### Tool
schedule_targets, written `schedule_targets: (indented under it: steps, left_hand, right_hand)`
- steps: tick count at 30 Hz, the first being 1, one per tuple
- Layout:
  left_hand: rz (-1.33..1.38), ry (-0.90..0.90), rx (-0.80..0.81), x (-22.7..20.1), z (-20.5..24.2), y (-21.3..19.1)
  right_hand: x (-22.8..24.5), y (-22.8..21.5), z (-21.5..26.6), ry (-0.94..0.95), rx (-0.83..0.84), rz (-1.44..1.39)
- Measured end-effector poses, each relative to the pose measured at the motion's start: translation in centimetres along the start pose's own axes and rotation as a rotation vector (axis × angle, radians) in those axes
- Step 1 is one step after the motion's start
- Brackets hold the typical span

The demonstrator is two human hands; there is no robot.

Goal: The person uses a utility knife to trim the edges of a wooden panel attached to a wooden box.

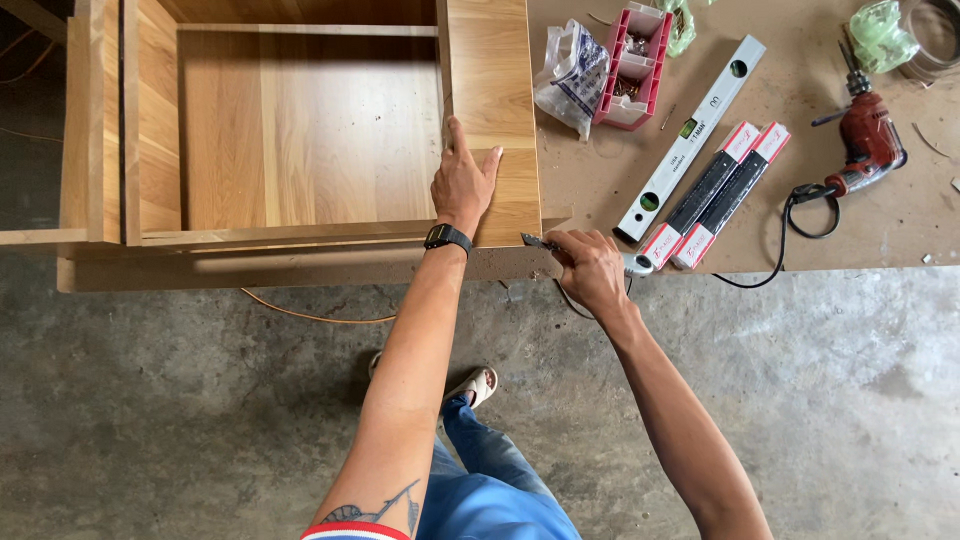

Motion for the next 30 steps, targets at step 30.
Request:
schedule_targets:
  steps: [30]
  left_hand:
    - [0.01,0.03,0.014,0.3,-0.1,0.1]
  right_hand:
    - [0.7,-0.6,-1.7,-0.036,-0.045,0.017]
Point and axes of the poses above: each hand's wrist, its own z-axis away from the middle knuckle, its own y-axis out of the palm, x = y × z, the point moved 3 cm from there along -z, towards the middle knuckle, and after that the axes turned 13 degrees about x, right-handed, at the moved point
